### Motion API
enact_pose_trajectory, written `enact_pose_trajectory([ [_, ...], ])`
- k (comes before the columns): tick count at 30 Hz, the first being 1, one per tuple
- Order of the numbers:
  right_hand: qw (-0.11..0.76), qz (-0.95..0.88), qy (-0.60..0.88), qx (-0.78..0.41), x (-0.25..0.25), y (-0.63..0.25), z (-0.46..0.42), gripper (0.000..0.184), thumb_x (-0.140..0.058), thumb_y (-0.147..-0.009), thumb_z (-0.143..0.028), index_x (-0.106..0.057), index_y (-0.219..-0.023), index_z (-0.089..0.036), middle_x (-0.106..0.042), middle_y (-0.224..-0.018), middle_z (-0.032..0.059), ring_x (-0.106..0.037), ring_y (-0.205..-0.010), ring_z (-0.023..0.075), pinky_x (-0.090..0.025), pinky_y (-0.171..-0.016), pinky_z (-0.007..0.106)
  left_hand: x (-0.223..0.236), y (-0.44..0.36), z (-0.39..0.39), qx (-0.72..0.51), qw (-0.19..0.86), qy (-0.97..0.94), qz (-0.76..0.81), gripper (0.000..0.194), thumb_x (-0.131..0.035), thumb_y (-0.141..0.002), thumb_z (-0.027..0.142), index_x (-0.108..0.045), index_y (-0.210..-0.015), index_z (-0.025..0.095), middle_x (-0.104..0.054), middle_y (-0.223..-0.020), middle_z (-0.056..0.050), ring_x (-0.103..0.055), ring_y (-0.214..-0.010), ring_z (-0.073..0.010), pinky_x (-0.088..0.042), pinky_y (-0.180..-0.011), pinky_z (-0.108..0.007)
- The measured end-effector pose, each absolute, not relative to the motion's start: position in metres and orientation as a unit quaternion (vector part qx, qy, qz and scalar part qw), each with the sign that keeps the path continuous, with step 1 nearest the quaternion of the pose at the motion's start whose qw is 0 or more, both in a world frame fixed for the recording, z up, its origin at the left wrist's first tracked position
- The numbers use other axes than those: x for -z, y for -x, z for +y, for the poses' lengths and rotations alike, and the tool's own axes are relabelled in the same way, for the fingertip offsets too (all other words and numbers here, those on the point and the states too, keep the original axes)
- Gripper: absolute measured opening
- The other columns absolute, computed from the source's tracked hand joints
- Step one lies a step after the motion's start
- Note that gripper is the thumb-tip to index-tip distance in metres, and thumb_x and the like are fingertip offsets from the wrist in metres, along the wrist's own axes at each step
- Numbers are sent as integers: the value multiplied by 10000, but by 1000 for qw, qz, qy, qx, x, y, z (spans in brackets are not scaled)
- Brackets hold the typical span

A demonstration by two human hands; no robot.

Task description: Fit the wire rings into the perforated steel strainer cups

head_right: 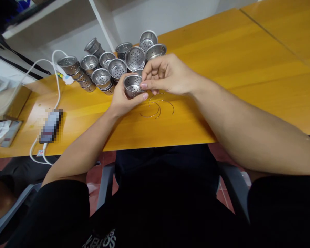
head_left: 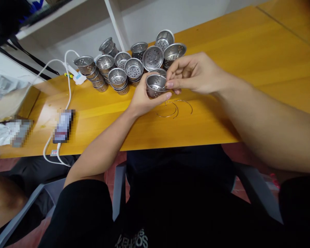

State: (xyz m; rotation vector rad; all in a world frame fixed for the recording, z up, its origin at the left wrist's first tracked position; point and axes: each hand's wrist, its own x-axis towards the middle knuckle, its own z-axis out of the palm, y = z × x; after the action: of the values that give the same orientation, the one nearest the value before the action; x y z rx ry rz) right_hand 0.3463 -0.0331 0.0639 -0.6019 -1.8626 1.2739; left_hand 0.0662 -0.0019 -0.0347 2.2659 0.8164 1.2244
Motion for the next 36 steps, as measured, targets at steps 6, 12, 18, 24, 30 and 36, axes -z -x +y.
enact_pose_trajectory([
  [6, 379, -740, 232, -505, -65, -343, -36, 706, -1247, -805, -892, -860, -1023, -342, -820, -878, 23, -680, -760, 237, -630, -693, 453, 38, -65, 0, -435, 205, -816, 321, 895, -974, -1092, 790, -580, -1716, 284, -809, -1539, -115, -864, -1446, -336, -686, -1380, -581],
  [12, 383, -743, 236, -496, -66, -341, -41, 677, -1222, -837, -903, -855, -1014, -362, -808, -847, 7, -667, -740, 239, -617, -676, 452, 41, -62, -2, -444, 211, -817, 303, 835, -934, -1130, 710, -552, -1763, 322, -794, -1558, -116, -869, -1385, -316, -701, -1338, -557],
  [18, 389, -742, 234, -493, -64, -338, -39, 681, -1246, -820, -868, -843, -1019, -356, -801, -820, -6, -665, -734, 232, -626, -665, 418, 42, -60, 1, -435, 199, -822, 309, 866, -943, -1139, 662, -527, -1809, 305, -781, -1593, -132, -850, -1446, -340, -667, -1398, -604],
  [24, 385, -752, 220, -488, -62, -339, -38, 608, -1253, -838, -794, -853, -1012, -369, -793, -849, -10, -723, -716, 250, -628, -630, 418, 31, -63, -7, -436, 197, -817, 321, 798, -924, -1138, 715, -577, -1733, 311, -797, -1520, -113, -859, -1391, -331, -685, -1365, -600],
  [30, 425, -749, 239, -449, -63, -344, -36, 690, -1191, -870, -921, -888, -1133, -360, -832, -952, 36, -710, -840, 264, -647, -759, 451, 33, -65, -3, -450, 180, -818, 310, 948, -913, -1074, 893, -553, -1736, 319, -768, -1551, -118, -823, -1481, -358, -629, -1429, -604],
  [36, 463, -787, 251, -322, -62, -346, -36, 524, -1003, -1080, -914, -957, -1077, -392, -856, -1204, 119, -708, -984, 329, -639, -898, 542, 43, -64, 11, -471, 175, -810, 301, 1081, -848, -1055, 1016, -473, -1818, 349, -749, -1632, -133, -816, -1553, -369, -619, -1451, -614],
])
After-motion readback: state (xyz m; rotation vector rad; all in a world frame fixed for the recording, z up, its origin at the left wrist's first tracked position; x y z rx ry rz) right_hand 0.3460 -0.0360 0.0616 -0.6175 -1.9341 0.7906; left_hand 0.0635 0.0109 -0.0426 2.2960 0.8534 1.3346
